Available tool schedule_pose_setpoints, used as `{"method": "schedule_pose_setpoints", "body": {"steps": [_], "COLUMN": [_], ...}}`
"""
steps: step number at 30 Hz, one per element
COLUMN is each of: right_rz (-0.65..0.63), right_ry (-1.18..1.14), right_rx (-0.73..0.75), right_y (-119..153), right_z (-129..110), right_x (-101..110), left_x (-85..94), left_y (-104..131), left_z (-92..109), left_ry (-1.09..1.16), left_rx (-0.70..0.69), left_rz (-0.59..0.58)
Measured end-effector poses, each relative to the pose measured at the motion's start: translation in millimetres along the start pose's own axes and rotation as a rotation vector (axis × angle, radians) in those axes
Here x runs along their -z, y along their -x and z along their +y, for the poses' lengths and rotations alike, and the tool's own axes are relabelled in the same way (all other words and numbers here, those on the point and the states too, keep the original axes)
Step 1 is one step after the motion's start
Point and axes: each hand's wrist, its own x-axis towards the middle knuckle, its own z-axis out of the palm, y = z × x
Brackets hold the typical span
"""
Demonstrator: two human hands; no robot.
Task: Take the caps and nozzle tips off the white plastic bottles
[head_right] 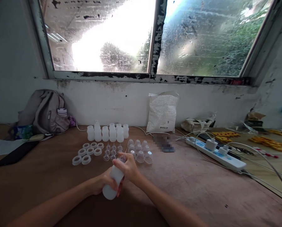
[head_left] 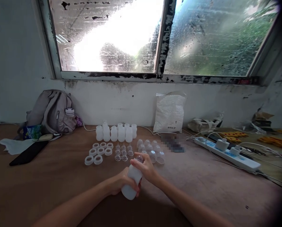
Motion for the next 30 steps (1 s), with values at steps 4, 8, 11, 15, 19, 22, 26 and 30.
{"method": "schedule_pose_setpoints", "body": {"steps": [4, 8, 11, 15, 19, 22, 26, 30], "right_rz": [-0.009, -0.032, -0.078, -0.117, -0.087, -0.106, -0.179, -0.198], "right_ry": [-0.039, -0.088, -0.143, -0.22, -0.331, -0.427, -0.507, -0.512], "right_rx": [-0.029, -0.061, -0.078, -0.062, -0.099, -0.116, -0.051, -0.039], "right_y": [0, 0, 0, 1, 2, 2, -1, -2], "right_z": [2, 3, 1, -1, -1, -4, -12, -15], "right_x": [-1, -2, -1, -1, -5, -6, -3, -2], "left_x": [0.9, 2.8, 3.2, 4.1, 8.9, 13.6, 16.2, 18.8], "left_y": [-1, -2, -2, -1, -1, -1, -2, -3], "left_z": [-1, -2, -2, 0, 2, 3, 7, 7], "left_ry": [0.027, 0.056, 0.076, 0.092, 0.154, 0.227, 0.294, 0.297], "left_rx": [0.006, 0.008, 0.012, 0.048, 0.097, 0.141, 0.148, 0.143], "left_rz": [-0.043, -0.074, -0.105, -0.133, -0.198, -0.285, -0.379, -0.403]}}
